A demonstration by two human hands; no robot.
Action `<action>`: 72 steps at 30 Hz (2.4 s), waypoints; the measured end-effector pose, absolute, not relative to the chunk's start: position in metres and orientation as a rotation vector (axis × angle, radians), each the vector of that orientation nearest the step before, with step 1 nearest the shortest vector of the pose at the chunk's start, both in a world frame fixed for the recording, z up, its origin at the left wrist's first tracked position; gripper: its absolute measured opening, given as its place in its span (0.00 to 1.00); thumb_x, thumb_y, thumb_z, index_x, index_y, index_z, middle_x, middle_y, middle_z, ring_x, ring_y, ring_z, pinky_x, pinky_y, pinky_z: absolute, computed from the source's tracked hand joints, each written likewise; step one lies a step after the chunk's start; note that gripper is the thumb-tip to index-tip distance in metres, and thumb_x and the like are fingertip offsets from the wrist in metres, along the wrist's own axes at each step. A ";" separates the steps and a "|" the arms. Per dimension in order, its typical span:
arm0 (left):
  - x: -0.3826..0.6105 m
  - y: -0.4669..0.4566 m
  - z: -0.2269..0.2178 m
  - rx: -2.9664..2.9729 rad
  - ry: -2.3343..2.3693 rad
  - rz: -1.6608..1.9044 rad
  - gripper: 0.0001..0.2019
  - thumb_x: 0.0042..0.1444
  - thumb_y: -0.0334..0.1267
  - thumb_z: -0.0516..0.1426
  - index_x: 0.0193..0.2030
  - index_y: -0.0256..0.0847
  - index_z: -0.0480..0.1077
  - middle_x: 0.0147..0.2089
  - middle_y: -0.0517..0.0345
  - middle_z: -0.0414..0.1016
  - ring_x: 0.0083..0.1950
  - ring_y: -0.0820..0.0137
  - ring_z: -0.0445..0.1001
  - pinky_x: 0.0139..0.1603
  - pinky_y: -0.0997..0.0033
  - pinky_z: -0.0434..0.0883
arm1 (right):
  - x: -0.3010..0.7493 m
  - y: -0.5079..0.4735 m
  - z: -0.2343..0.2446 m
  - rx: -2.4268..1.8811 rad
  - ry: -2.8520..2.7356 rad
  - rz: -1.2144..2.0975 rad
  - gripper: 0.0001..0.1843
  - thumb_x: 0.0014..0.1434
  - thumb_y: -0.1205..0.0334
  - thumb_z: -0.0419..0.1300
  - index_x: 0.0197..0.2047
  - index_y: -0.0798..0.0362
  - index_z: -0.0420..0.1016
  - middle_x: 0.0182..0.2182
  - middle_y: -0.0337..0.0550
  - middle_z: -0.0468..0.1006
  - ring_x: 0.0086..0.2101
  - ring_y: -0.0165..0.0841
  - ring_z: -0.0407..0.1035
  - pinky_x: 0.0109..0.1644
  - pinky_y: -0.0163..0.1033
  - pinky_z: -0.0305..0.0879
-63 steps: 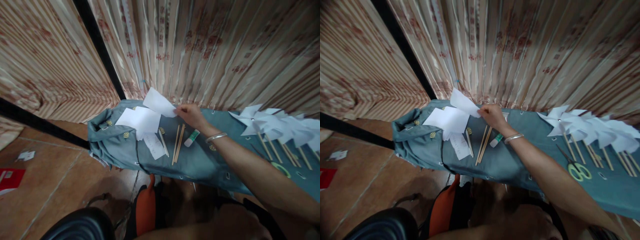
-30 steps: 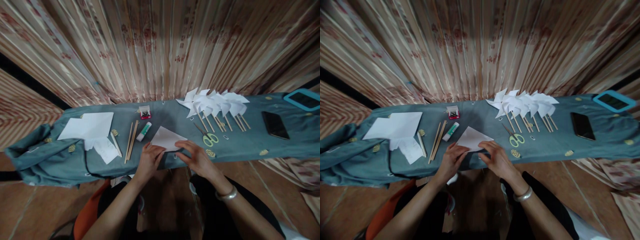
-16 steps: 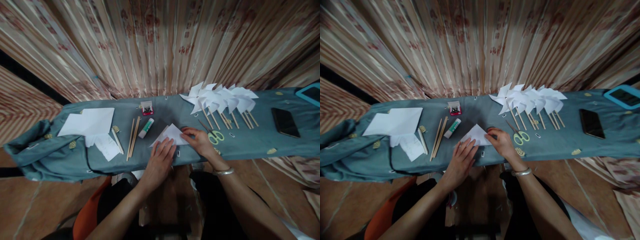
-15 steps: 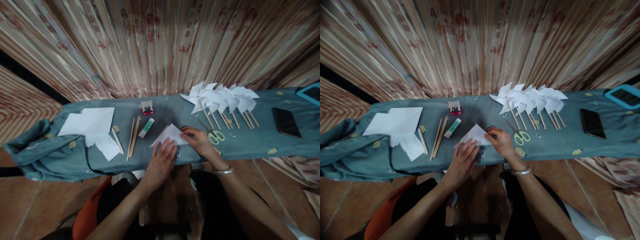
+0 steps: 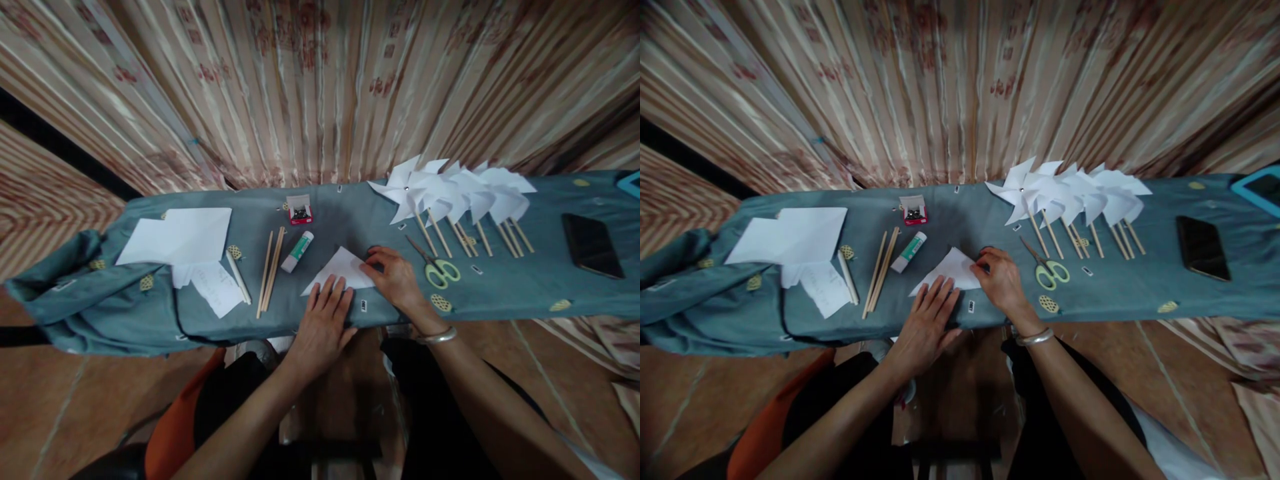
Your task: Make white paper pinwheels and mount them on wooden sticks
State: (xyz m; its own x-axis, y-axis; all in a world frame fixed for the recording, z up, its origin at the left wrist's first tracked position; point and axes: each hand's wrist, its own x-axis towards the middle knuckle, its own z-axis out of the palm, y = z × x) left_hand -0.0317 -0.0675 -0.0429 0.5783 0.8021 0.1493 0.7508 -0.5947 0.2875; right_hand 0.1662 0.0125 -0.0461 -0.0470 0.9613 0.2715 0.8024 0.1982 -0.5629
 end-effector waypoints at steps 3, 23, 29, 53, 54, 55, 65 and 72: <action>-0.033 -0.067 -0.043 2.607 1.303 0.373 0.32 0.62 0.44 0.55 0.69 0.31 0.53 0.72 0.36 0.54 0.75 0.49 0.46 0.71 0.41 0.52 | 0.165 0.012 -0.047 -1.658 -1.883 0.327 0.07 0.57 0.59 0.62 0.31 0.52 0.79 0.44 0.50 0.81 0.47 0.43 0.74 0.54 0.49 0.68; -0.033 -0.064 -0.047 2.597 1.338 0.323 0.32 0.62 0.43 0.54 0.68 0.29 0.53 0.72 0.35 0.55 0.74 0.51 0.48 0.71 0.44 0.52 | 0.162 0.012 -0.051 -1.676 -1.883 0.248 0.06 0.57 0.60 0.59 0.31 0.51 0.76 0.44 0.50 0.80 0.47 0.44 0.73 0.54 0.49 0.67; -0.032 -0.064 -0.047 2.623 1.358 0.322 0.31 0.60 0.41 0.56 0.67 0.29 0.55 0.71 0.34 0.56 0.74 0.51 0.50 0.70 0.43 0.53 | 0.157 0.002 -0.048 -1.648 -1.921 0.200 0.17 0.60 0.54 0.58 0.49 0.55 0.75 0.53 0.57 0.76 0.53 0.48 0.68 0.57 0.54 0.64; -0.048 -0.072 -0.045 2.740 1.422 0.192 0.33 0.59 0.39 0.59 0.68 0.31 0.56 0.72 0.37 0.54 0.74 0.51 0.51 0.71 0.47 0.55 | 0.202 -0.026 -0.064 -1.877 -1.900 0.100 0.30 0.65 0.49 0.52 0.64 0.58 0.61 0.65 0.65 0.59 0.63 0.51 0.55 0.62 0.58 0.51; -0.053 -0.076 -0.046 2.747 1.449 0.188 0.33 0.59 0.40 0.59 0.69 0.31 0.56 0.72 0.37 0.54 0.74 0.51 0.51 0.71 0.48 0.55 | 0.207 -0.026 -0.065 -1.873 -1.897 0.100 0.30 0.65 0.50 0.52 0.64 0.58 0.61 0.65 0.65 0.59 0.63 0.51 0.56 0.62 0.58 0.52; -0.058 -0.080 -0.047 2.751 1.482 0.186 0.34 0.59 0.40 0.59 0.69 0.31 0.55 0.72 0.36 0.54 0.74 0.51 0.51 0.70 0.48 0.56 | 0.210 -0.027 -0.066 -1.863 -1.897 0.099 0.29 0.65 0.51 0.52 0.64 0.58 0.62 0.65 0.65 0.59 0.63 0.51 0.56 0.62 0.58 0.52; -0.073 -0.103 -0.054 2.731 1.631 0.251 0.33 0.59 0.38 0.58 0.69 0.30 0.55 0.72 0.34 0.54 0.73 0.49 0.53 0.69 0.44 0.57 | 0.206 -0.032 -0.065 -1.806 -1.906 0.058 0.22 0.66 0.59 0.49 0.59 0.59 0.68 0.64 0.65 0.62 0.63 0.50 0.57 0.62 0.56 0.52; -0.073 -0.105 -0.063 2.742 1.609 0.393 0.34 0.60 0.37 0.56 0.71 0.32 0.49 0.72 0.33 0.53 0.73 0.47 0.51 0.69 0.40 0.54 | 0.195 -0.028 -0.057 -1.712 -1.968 0.167 0.17 0.67 0.56 0.51 0.50 0.54 0.77 0.58 0.58 0.71 0.58 0.47 0.64 0.61 0.55 0.54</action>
